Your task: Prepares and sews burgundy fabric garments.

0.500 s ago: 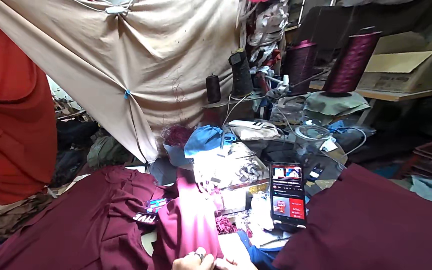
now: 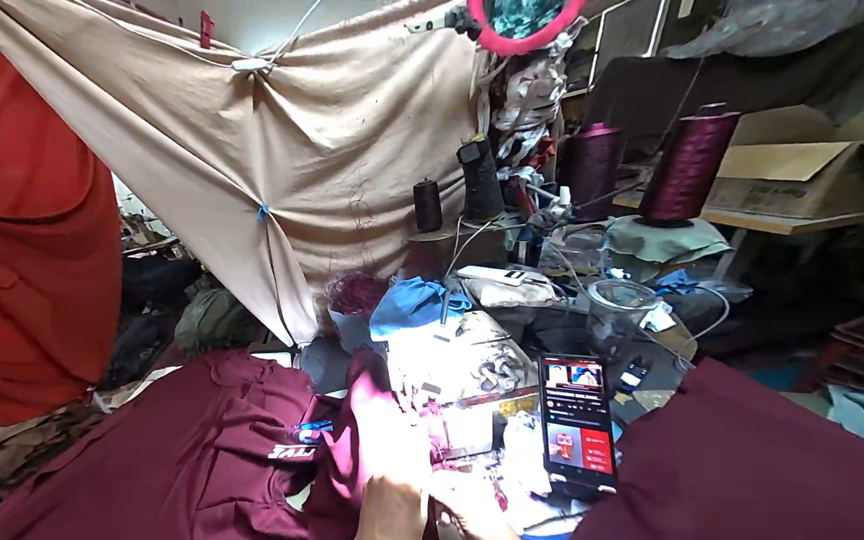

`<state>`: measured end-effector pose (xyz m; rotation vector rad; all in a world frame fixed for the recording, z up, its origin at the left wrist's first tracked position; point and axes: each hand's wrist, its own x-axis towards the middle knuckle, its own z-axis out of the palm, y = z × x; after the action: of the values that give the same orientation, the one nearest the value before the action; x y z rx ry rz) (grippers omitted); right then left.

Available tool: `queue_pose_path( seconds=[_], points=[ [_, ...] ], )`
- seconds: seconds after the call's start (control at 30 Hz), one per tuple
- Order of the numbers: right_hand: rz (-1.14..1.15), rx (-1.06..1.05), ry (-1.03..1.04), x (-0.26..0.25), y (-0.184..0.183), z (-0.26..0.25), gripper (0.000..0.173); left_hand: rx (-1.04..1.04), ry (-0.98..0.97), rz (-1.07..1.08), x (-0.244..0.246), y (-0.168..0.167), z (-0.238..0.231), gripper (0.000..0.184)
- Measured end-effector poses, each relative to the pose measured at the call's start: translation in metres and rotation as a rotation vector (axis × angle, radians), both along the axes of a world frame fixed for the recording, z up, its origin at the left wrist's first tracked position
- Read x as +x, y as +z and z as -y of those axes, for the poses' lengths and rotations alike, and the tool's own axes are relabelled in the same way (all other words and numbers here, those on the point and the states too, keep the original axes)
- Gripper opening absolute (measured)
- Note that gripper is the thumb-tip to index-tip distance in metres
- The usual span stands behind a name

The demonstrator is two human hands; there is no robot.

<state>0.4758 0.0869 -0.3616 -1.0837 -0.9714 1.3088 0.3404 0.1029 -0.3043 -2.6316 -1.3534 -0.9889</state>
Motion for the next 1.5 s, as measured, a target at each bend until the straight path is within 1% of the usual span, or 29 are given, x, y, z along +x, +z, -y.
queue_pose_path(
  seconds=[0.07,0.13,0.17,0.23,0.27,0.33,0.4,0.43,0.5,0.57,0.6,0.63,0.7,0.73,0.8,0.83,0.87,0.93,0.97,1.03,1.07,1.17,1.23,1.27,1.3,1.33,1.4,1.43,1.5],
  points=[
    [-0.026,-0.008,-0.011,-0.001,0.003,0.002,0.019,-0.070,0.038,-0.005,0.008,0.013,0.000,0.023],
    [-0.046,-0.018,-0.048,-0.003,0.008,0.001,0.017,-0.240,0.079,0.033,0.015,0.022,-0.013,0.029],
    [-0.044,-0.022,-0.061,-0.003,0.008,-0.001,0.016,-0.256,0.086,0.066,0.016,0.015,-0.027,0.031],
    [-0.007,-0.035,-0.093,-0.003,0.009,-0.006,0.014,-0.264,0.083,0.055,0.016,0.015,-0.049,0.032],
    [0.017,-0.033,-0.100,-0.003,0.009,-0.008,0.013,-0.282,0.073,0.031,0.013,0.020,-0.056,0.033],
    [0.052,-0.013,-0.098,-0.001,0.010,-0.009,0.016,-0.401,0.039,0.015,-0.002,0.036,-0.064,0.036],
    [0.078,0.009,-0.072,0.000,0.009,-0.006,0.015,-0.462,-0.010,0.021,-0.021,0.050,-0.062,0.033],
    [0.100,0.019,-0.056,0.001,0.006,-0.004,0.014,-0.441,-0.030,0.022,-0.028,0.052,-0.057,0.029],
    [0.122,0.025,-0.038,0.002,0.000,0.001,0.015,-0.300,-0.034,0.051,-0.031,0.042,-0.037,0.023],
    [0.143,0.024,-0.030,0.002,-0.002,0.008,0.018,-0.076,0.009,0.062,-0.023,0.019,-0.015,0.021],
    [0.148,0.015,-0.022,0.001,-0.001,0.012,0.016,0.042,0.048,0.050,-0.016,0.007,-0.005,0.019],
    [0.148,0.009,-0.021,0.001,0.001,0.015,0.013,0.085,0.074,0.036,-0.011,-0.001,0.004,0.017],
    [0.142,0.024,-0.021,0.001,0.000,0.018,0.011,0.091,0.107,-0.012,-0.001,-0.001,0.015,0.019],
    [0.139,0.033,-0.024,0.001,0.000,0.018,0.012,0.123,0.115,-0.022,0.002,-0.004,0.013,0.020],
    [0.148,0.038,-0.048,0.001,0.000,0.013,0.017,0.102,0.114,-0.010,0.007,-0.006,0.003,0.020],
    [0.161,0.038,-0.063,0.000,0.001,0.009,0.019,0.029,0.120,-0.004,0.009,-0.003,-0.003,0.022],
    [0.182,0.040,-0.067,0.002,0.001,0.003,0.017,-0.094,0.140,-0.010,0.012,0.005,-0.009,0.026],
    [0.209,0.025,-0.079,0.004,0.006,-0.007,0.017,-0.337,0.204,-0.065,0.021,0.027,-0.022,0.033],
    [0.206,0.015,-0.103,0.004,0.010,-0.012,0.020,-0.424,0.238,-0.093,0.026,0.037,-0.029,0.036],
    [0.161,0.010,-0.168,0.000,0.016,-0.017,0.027,-0.469,0.250,-0.063,0.028,0.044,-0.042,0.037],
    [0.154,0.007,-0.183,-0.001,0.017,-0.017,0.027,-0.474,0.226,-0.057,0.025,0.043,-0.047,0.038],
    [0.185,0.030,-0.163,0.002,0.014,-0.007,0.020,-0.398,0.132,-0.094,-0.005,0.035,-0.044,0.040],
    [0.210,0.089,-0.146,0.006,0.006,0.012,0.017,-0.459,0.104,-0.178,-0.034,0.042,-0.027,0.040],
    [0.232,0.111,-0.148,0.008,0.005,0.026,0.015,-0.446,0.101,-0.220,-0.049,0.043,-0.016,0.038],
    [0.237,0.120,-0.140,0.010,0.005,0.039,0.015,-0.372,0.088,-0.223,-0.063,0.038,-0.007,0.035],
    [0.217,0.120,-0.136,0.011,0.003,0.051,0.014,-0.237,0.053,-0.169,-0.077,0.025,-0.002,0.030],
    [0.116,0.104,-0.123,0.009,0.000,0.067,0.011,0.040,-0.028,0.045,-0.093,-0.003,0.002,0.026],
    [0.090,0.101,-0.119,0.008,-0.002,0.071,0.011,0.098,-0.074,0.176,-0.092,-0.011,0.007,0.024],
    [0.064,0.111,-0.113,0.005,-0.004,0.072,0.009,0.095,-0.159,0.358,-0.081,-0.019,0.020,0.014]
  ],
)
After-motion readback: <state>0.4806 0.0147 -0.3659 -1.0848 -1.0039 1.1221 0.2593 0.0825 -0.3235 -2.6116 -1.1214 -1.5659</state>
